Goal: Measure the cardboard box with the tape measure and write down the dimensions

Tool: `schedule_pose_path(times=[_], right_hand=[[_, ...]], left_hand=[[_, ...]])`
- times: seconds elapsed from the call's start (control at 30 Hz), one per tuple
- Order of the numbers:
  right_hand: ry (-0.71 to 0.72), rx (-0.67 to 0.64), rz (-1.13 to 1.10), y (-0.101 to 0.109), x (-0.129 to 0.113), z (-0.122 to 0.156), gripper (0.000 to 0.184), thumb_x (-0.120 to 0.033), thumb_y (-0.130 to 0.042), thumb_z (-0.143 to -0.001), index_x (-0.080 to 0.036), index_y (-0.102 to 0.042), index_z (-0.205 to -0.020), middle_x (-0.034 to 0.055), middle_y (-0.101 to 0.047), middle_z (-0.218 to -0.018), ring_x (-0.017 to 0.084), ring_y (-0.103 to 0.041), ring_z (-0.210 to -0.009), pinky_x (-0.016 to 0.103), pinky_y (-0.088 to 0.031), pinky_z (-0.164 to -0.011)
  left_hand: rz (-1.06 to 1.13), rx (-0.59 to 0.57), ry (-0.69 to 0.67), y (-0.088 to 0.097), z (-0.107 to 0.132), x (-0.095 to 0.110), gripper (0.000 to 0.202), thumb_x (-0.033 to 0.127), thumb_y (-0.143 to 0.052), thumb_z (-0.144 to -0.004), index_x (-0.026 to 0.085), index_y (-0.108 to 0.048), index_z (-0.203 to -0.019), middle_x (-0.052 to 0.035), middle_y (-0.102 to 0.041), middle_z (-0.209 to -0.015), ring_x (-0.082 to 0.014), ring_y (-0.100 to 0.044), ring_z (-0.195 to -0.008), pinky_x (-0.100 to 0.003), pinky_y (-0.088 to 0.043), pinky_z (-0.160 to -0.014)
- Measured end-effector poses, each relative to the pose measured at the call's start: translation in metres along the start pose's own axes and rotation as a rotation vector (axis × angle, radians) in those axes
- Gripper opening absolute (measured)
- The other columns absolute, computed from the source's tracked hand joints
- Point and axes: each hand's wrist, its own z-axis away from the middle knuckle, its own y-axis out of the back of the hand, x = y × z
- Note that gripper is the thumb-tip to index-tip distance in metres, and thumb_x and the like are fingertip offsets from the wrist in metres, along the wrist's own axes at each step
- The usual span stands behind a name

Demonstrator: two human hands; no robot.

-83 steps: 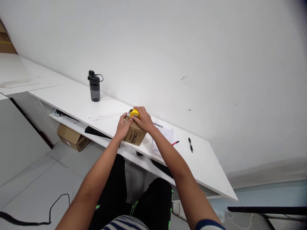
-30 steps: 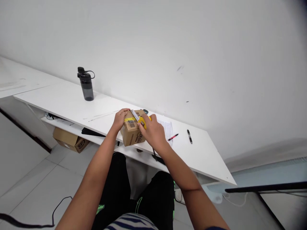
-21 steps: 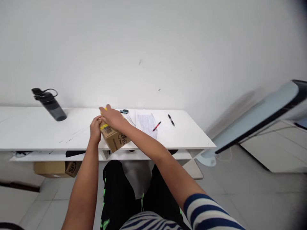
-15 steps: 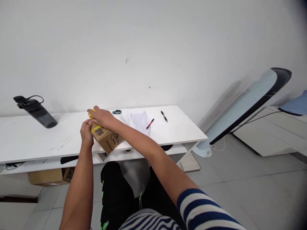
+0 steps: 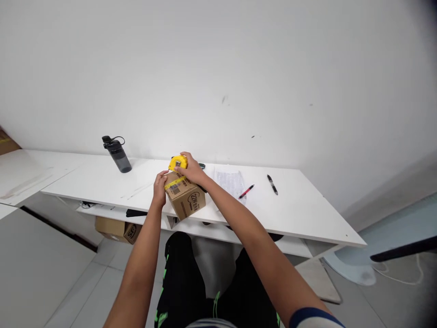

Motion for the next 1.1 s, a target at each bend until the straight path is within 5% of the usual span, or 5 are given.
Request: schedule_pose_path(times=[0.23, 0.5, 0.73, 0.87, 1.1], right_hand=[[-0.058, 0.044, -0.417, -0.003, 0.014, 0.006, 0.073, -0.049, -0.065, -0.078, -0.021, -0.034, -0.139, 0.0100, -0.054, -0.129, 0.019, -0.058, -0.108, 0.033, -0.050, -0.092], [-0.066, -0.176, -0.351, -0.065, -0.004, 0.015, 0.071, -0.048, -0.061, -0.082, -0.024, -0.032, -0.143, 0.0080, -0.057, -0.129, 0.019, -0.060, -0.108, 0.032, -0.051, -0.090], [0.035, -0.294, -0.124, -0.071, -0.017, 0.016, 0.067, -0.043, -0.061, -0.084, -0.024, -0.036, -0.143, 0.0077, -0.054, -0.134, 0.019, -0.057, -0.111, 0.034, -0.046, -0.097], [0.182, -0.360, -0.090, -0.072, -0.020, 0.007, 0.059, -0.038, -0.062, -0.084, -0.023, -0.044, -0.138, 0.0065, -0.053, -0.136, 0.019, -0.054, -0.118, 0.035, -0.041, -0.103], [0.347, -0.481, 0.148, -0.067, -0.033, -0.002, 0.048, -0.027, -0.053, -0.090, -0.025, -0.048, -0.137, 0.0078, -0.053, -0.133, 0.019, -0.050, -0.122, 0.039, -0.037, -0.107]], left_hand=[[0.048, 0.129, 0.060, 0.063, 0.020, -0.016, 0.042, 0.047, -0.049, -0.084, 0.024, -0.052, -0.119, -0.0049, -0.065, -0.102, -0.0197, -0.064, -0.086, -0.032, -0.053, -0.074], [-0.694, 0.256, -0.065, 0.121, 0.046, -0.040, 0.042, 0.040, -0.061, -0.079, 0.019, -0.061, -0.114, -0.0168, -0.060, -0.121, -0.0354, -0.045, -0.129, -0.056, -0.027, -0.112], [-0.163, 0.271, 0.120, 0.091, 0.080, -0.009, 0.057, 0.058, -0.039, -0.092, 0.025, -0.044, -0.139, -0.0128, -0.052, -0.139, -0.0294, -0.050, -0.129, -0.048, -0.043, -0.103], [-0.201, 0.236, 0.070, 0.061, 0.087, -0.004, 0.068, 0.051, -0.064, -0.083, 0.027, -0.042, -0.143, -0.0103, -0.041, -0.151, -0.0292, -0.038, -0.139, -0.043, -0.032, -0.114], [-0.165, 0.211, 0.055, 0.049, 0.074, -0.004, 0.065, 0.038, -0.059, -0.086, 0.027, -0.037, -0.146, -0.0090, -0.051, -0.142, -0.0271, -0.050, -0.129, -0.042, -0.041, -0.108]])
